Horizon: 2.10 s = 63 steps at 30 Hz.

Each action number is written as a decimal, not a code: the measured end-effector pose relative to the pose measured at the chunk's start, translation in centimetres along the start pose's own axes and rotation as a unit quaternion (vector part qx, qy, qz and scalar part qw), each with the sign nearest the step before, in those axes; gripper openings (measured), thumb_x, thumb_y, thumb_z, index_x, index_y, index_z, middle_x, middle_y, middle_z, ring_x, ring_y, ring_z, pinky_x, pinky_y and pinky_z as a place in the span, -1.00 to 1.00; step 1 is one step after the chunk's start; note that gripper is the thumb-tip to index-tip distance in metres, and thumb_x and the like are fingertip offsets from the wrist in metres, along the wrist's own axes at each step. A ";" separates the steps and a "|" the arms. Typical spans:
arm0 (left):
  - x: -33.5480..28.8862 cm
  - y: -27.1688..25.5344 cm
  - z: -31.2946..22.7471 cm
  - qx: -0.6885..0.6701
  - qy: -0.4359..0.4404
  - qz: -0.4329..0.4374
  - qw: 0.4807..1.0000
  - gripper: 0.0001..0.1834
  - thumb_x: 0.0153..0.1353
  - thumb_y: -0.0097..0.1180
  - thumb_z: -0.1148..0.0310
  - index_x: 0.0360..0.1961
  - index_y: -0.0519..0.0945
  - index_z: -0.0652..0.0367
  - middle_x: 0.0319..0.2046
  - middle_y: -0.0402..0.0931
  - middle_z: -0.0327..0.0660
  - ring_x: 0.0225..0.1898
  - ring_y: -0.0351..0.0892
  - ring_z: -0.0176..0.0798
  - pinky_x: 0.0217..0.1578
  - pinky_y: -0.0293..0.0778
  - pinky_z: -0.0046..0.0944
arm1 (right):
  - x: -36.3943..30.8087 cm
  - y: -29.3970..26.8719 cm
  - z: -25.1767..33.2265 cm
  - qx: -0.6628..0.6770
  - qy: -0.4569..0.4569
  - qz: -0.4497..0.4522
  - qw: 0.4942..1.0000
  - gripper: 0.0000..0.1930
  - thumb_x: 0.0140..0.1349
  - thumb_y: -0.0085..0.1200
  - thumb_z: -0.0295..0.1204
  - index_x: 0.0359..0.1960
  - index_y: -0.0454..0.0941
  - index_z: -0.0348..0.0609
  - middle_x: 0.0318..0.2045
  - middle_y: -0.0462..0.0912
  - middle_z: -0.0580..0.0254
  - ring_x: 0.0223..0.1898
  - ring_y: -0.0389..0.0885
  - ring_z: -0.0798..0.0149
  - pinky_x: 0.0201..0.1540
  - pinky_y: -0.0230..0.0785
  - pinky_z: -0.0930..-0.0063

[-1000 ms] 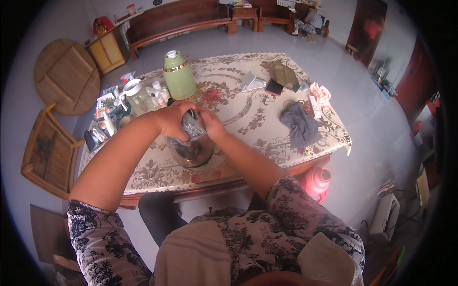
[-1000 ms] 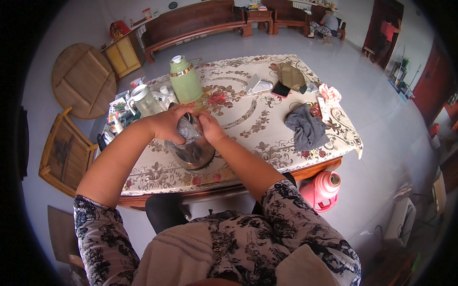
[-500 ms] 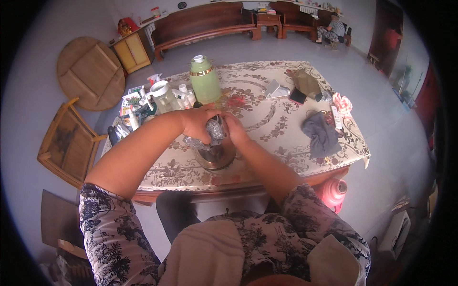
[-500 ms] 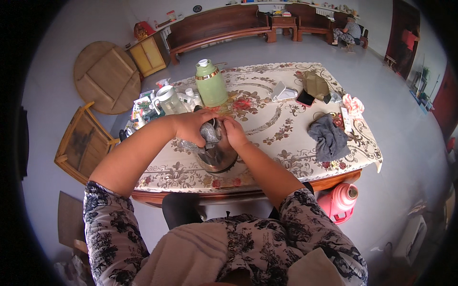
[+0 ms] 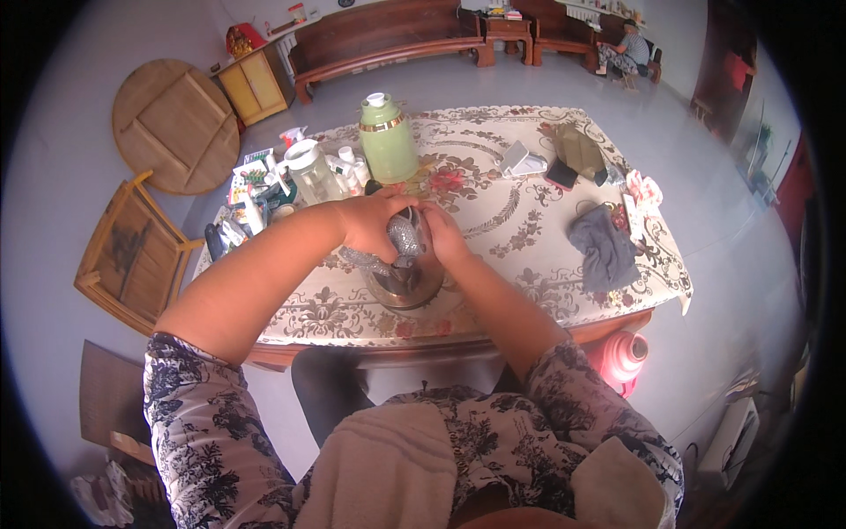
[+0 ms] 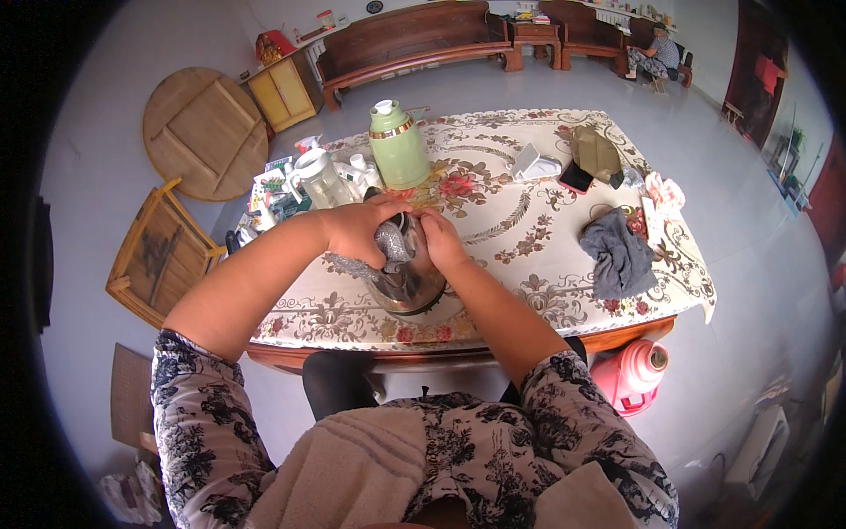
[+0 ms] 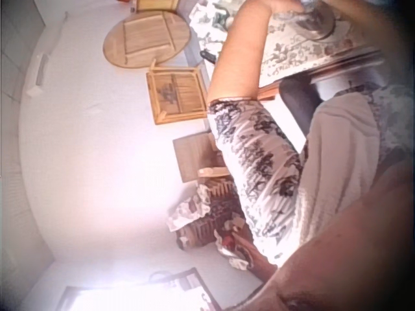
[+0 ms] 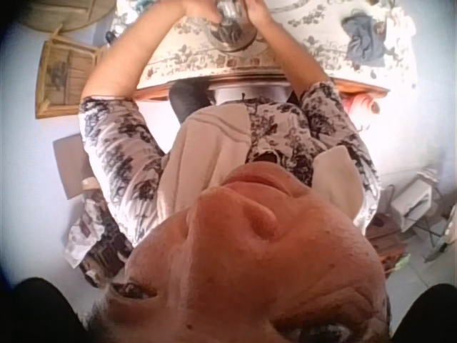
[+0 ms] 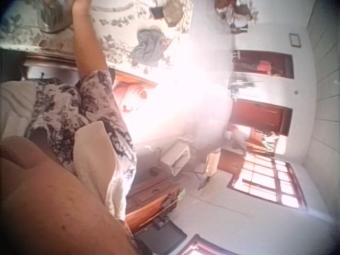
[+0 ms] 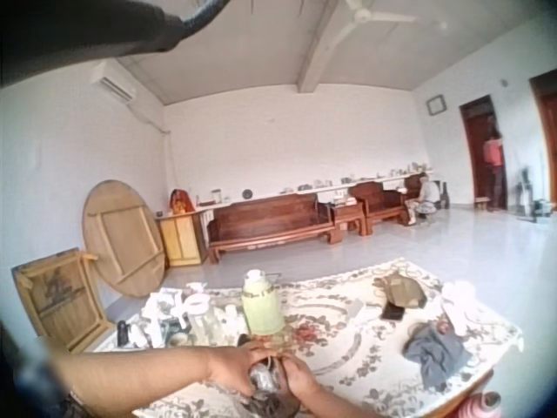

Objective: The person scrubs a stainless steel thermos with a metal scouring pad while seated at a dining table. They repeatedly rub the exterior and lid of the thermos, rotating it to cover different areas, and continue the scrubbing motion throughout the clip.

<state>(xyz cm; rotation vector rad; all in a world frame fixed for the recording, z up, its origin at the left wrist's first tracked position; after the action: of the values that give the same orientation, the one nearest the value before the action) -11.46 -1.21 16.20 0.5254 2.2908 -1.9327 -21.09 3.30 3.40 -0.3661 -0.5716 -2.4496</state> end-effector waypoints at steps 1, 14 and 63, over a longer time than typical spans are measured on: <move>0.0 0.0 0.0 0.005 0.015 0.004 1.000 0.07 -0.29 0.38 0.22 0.35 0.18 0.02 0.38 0.00 0.11 0.33 0.21 0.07 0.26 0.26 -0.22 | 0.0 0.1 0.1 -0.004 -0.002 -0.002 1.000 -0.69 0.34 -0.22 -0.36 -0.12 0.54 -0.29 -0.22 0.59 0.22 -0.20 0.50 0.39 -0.07 0.36 0.54; -0.6 -0.2 0.1 0.011 0.021 -0.073 0.997 -0.01 -0.24 0.38 0.23 0.33 0.25 -0.03 0.38 0.08 0.02 0.34 0.20 0.02 0.30 0.21 -0.22 | 0.3 -0.4 -1.3 0.056 0.030 -0.005 0.998 -0.70 0.33 -0.22 -0.39 -0.13 0.54 -0.28 -0.22 0.60 0.23 -0.17 0.51 0.38 -0.03 0.36 0.52; -0.5 -0.6 0.3 -0.054 -0.001 -0.069 0.996 -0.10 -0.28 0.41 0.33 0.22 0.34 -0.02 0.11 0.36 -0.09 0.10 0.44 -0.06 0.14 0.37 -0.26 | 0.1 -0.6 -1.1 -0.003 0.025 -0.041 0.999 -0.72 0.26 -0.20 -0.40 -0.19 0.56 -0.26 -0.35 0.57 0.30 -0.34 0.45 0.43 -0.17 0.35 0.57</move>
<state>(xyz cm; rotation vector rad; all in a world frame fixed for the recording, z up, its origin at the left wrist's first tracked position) -11.17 -1.67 16.83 0.3632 2.4729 -1.8515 -21.64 3.14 2.33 -0.2877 -0.5692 -2.5314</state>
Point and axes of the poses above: each hand's wrist, its own x-axis towards the middle knuckle, its own y-axis out of the palm, z = x × y, the point moved 10 cm from there along x, towards the middle knuckle
